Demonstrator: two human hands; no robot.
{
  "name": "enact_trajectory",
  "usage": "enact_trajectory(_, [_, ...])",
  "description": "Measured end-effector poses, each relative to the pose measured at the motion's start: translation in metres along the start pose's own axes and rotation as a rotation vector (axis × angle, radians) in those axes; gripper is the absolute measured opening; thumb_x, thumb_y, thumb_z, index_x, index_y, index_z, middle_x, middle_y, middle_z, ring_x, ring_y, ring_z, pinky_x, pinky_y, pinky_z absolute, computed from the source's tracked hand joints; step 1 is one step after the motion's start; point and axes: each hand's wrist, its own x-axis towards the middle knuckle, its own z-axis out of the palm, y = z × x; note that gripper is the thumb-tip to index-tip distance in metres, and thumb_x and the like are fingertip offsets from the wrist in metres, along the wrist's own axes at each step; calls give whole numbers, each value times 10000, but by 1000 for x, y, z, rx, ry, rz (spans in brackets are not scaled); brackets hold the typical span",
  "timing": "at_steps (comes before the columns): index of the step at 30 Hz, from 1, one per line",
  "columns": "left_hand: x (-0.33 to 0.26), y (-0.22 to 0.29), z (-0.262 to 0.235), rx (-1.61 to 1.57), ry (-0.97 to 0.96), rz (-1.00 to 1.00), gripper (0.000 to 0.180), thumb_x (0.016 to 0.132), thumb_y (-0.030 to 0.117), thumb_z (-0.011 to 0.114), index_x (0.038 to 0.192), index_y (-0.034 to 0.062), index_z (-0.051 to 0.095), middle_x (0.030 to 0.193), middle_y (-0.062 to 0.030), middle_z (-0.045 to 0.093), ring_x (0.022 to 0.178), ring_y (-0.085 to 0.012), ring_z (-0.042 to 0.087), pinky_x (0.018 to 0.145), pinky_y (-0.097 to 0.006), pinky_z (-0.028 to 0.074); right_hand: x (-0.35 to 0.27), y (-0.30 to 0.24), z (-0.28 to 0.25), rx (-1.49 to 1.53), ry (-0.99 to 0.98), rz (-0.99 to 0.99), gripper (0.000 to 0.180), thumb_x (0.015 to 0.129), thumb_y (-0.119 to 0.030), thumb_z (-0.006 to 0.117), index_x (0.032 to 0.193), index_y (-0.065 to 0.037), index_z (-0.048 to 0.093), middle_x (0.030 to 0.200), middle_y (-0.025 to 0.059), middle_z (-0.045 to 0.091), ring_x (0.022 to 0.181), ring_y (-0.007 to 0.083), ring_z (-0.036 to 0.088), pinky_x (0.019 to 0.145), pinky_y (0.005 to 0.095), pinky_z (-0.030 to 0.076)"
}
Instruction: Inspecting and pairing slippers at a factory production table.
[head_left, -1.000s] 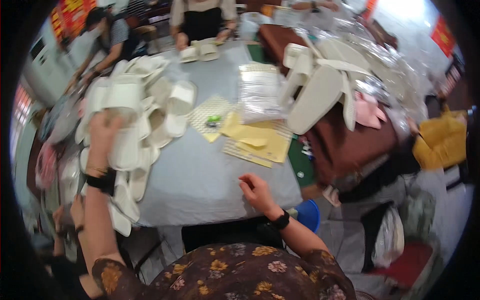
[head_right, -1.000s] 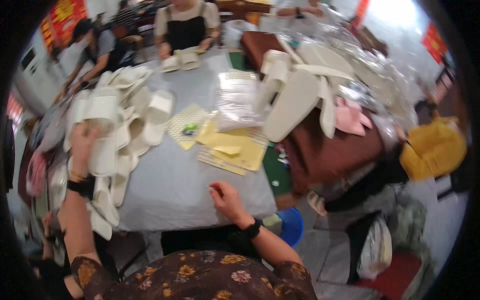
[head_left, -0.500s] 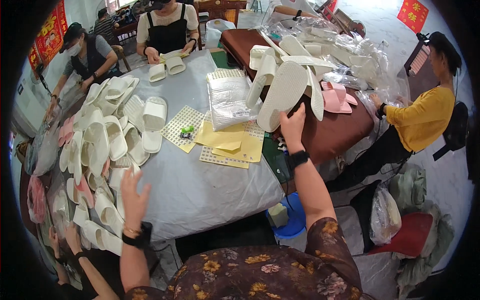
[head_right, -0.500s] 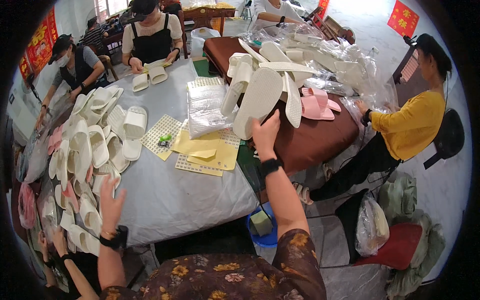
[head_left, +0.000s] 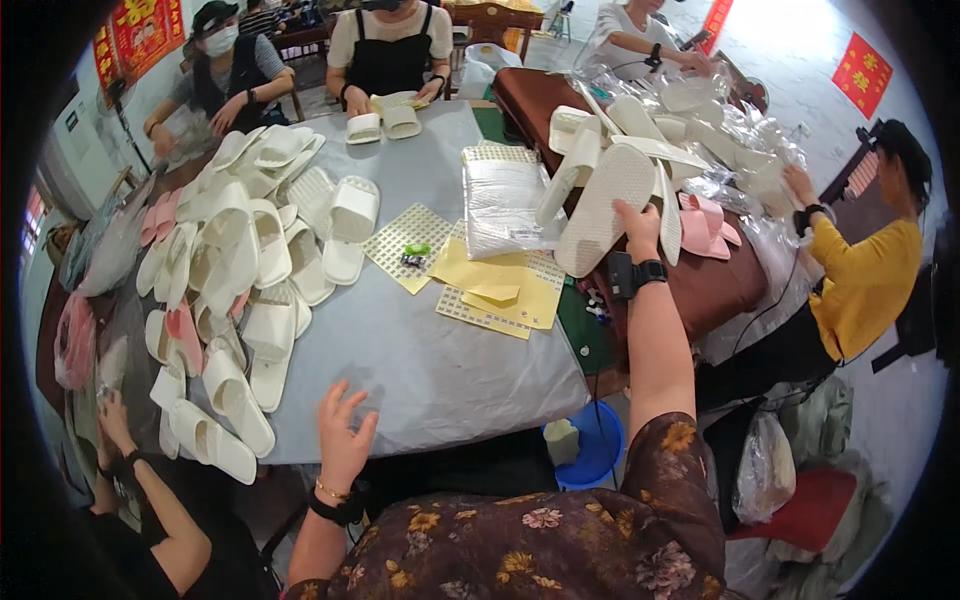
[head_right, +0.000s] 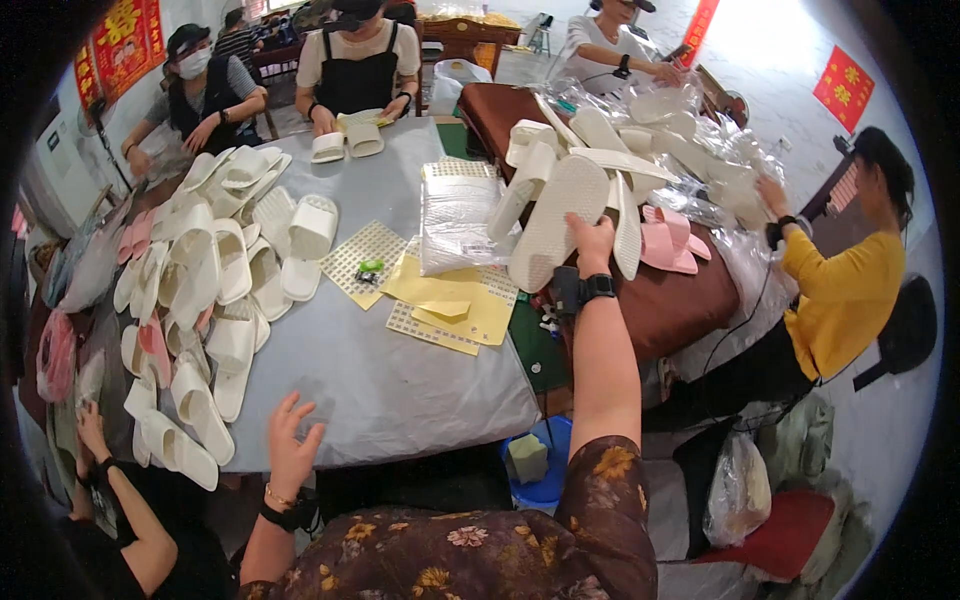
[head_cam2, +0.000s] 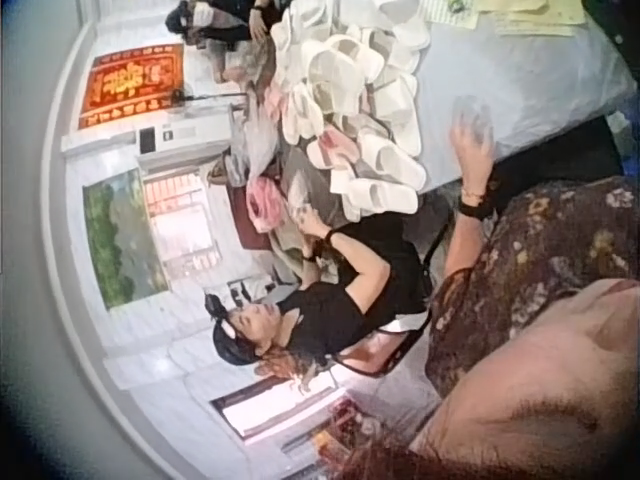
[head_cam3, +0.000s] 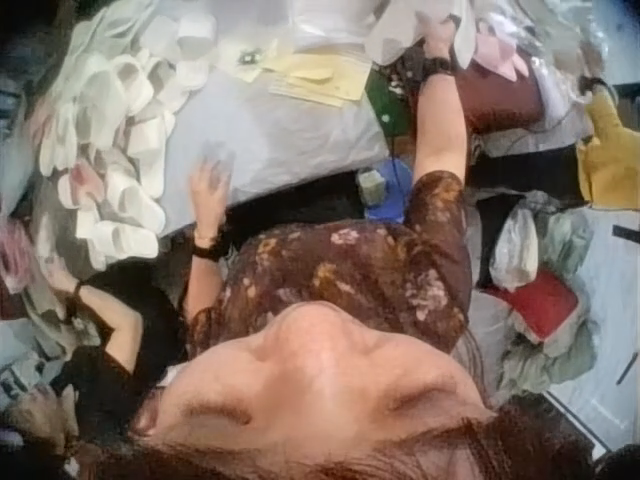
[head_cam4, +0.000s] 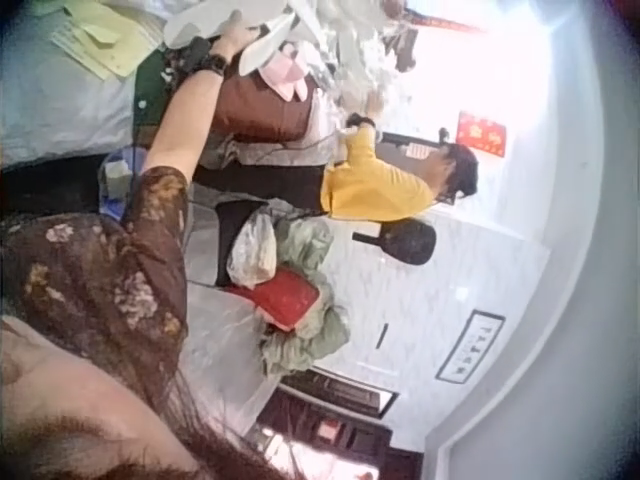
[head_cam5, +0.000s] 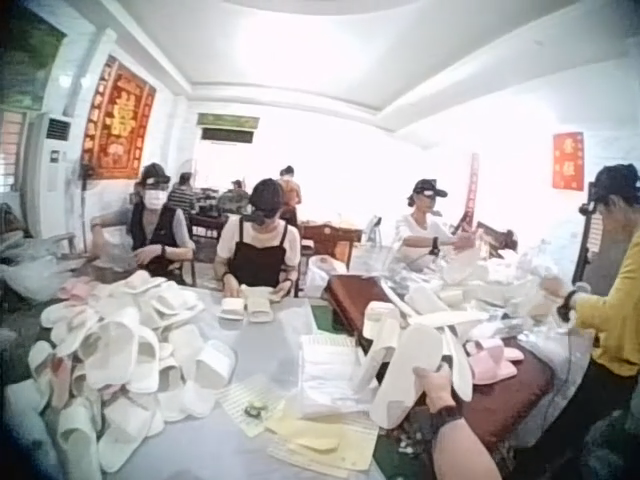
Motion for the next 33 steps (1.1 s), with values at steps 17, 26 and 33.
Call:
enact_trajectory(17, [-5,3,12,-138,-65,-57,353,824,117,700,1166,41,656,1386,-180,508,1278,-358,464,1053,-429,399,13,-126,-28,461,51,-101,331,831,-74,729,1071,65,548,1052,134,645,892,224,654,776,334,550])
enact_trajectory(26, [5,9,14,-144,-109,-35,353,824,107,695,1167,39,650,1395,-179,504,1296,-357,457,1068,-435,385,95,-130,-136,647,141,-119,309,884,-82,683,1148,58,603,1082,122,669,963,237,658,861,335,547])
enact_trajectory(33, [1,16,17,-153,-80,-27,351,825,120,697,1164,39,652,1374,-176,529,1275,-356,480,1065,-431,387,17,-186,-96,650,-45,3,364,910,-146,673,1217,26,581,1158,118,658,1054,246,632,939,374,519])
